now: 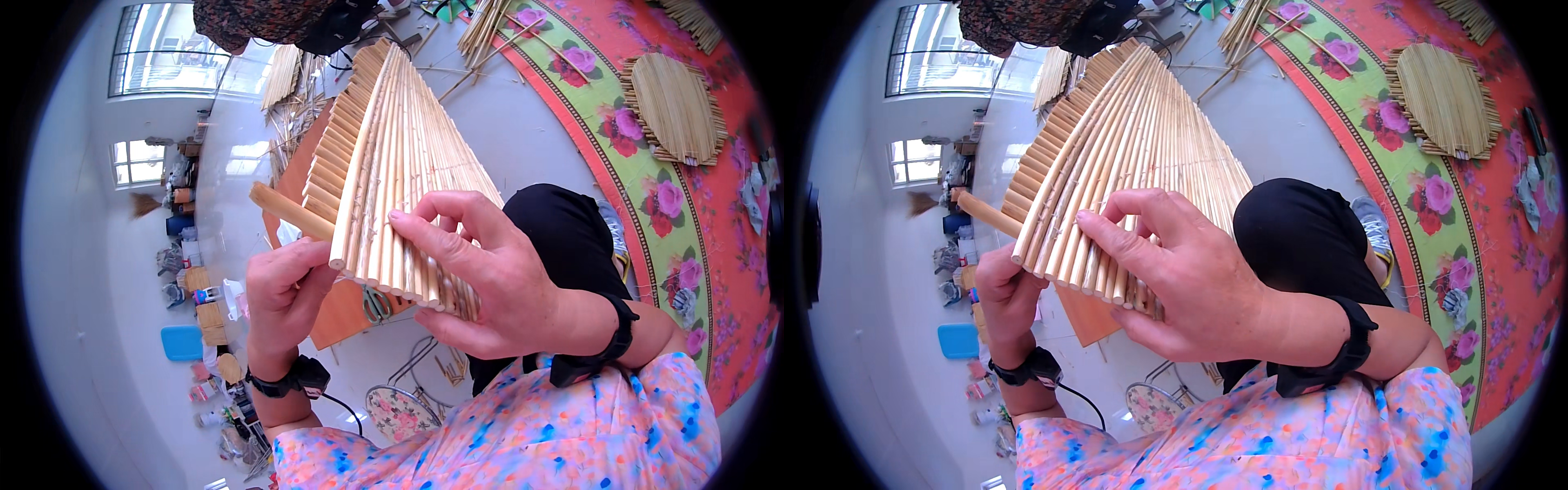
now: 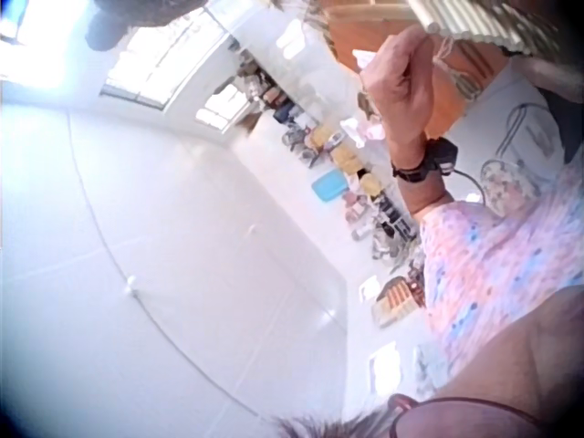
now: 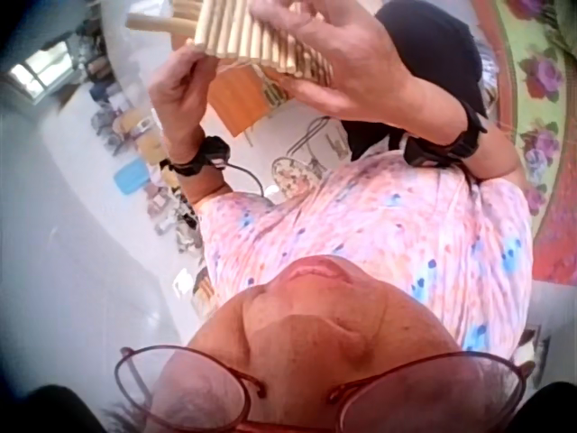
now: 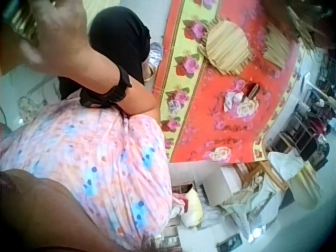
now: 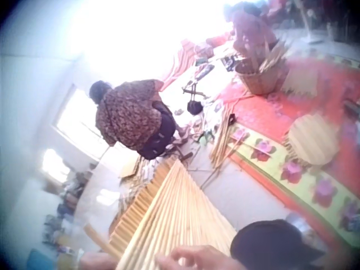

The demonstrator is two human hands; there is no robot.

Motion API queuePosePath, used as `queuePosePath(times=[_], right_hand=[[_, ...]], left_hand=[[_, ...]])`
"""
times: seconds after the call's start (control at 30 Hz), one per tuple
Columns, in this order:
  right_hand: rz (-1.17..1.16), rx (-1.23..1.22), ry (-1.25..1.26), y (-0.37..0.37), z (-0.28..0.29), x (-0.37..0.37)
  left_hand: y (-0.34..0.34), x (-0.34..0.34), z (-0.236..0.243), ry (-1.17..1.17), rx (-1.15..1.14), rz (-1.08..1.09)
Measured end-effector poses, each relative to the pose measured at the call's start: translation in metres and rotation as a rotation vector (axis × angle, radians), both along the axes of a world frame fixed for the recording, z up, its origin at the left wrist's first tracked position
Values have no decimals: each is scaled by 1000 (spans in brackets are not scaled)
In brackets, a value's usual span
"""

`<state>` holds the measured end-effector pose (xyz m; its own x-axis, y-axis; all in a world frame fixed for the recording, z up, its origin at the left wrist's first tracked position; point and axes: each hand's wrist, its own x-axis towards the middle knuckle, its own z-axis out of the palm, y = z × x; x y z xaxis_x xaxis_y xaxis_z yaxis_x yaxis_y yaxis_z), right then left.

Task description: The person sits on the floor and weaves a bamboo mat by threading a white string through parallel bamboo strips. They use a pair of pliers to pull the string tight and occasionally use scissors to cut the string. The person works on a single mat throughout the clip, securing the strips together.

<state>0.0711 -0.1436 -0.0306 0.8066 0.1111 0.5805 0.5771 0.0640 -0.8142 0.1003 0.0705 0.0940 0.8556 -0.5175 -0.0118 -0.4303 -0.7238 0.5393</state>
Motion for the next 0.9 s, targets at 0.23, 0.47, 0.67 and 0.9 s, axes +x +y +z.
queuePosePath(times=[0.23, 0.47, 0.67, 0.9], right_hand=[[-8, 56, -10, 7, -5, 1], [13, 103, -17, 10, -9, 3], [12, 75, -13, 8, -7, 2], [10, 79, -16, 10, -7, 2]], left_hand=[[2, 1, -11, -63, -79, -26], [2, 2, -17, -141, -86, -51], [2, 0, -21, -159, -126, -60], [1, 1, -23, -208, -124, -90]])
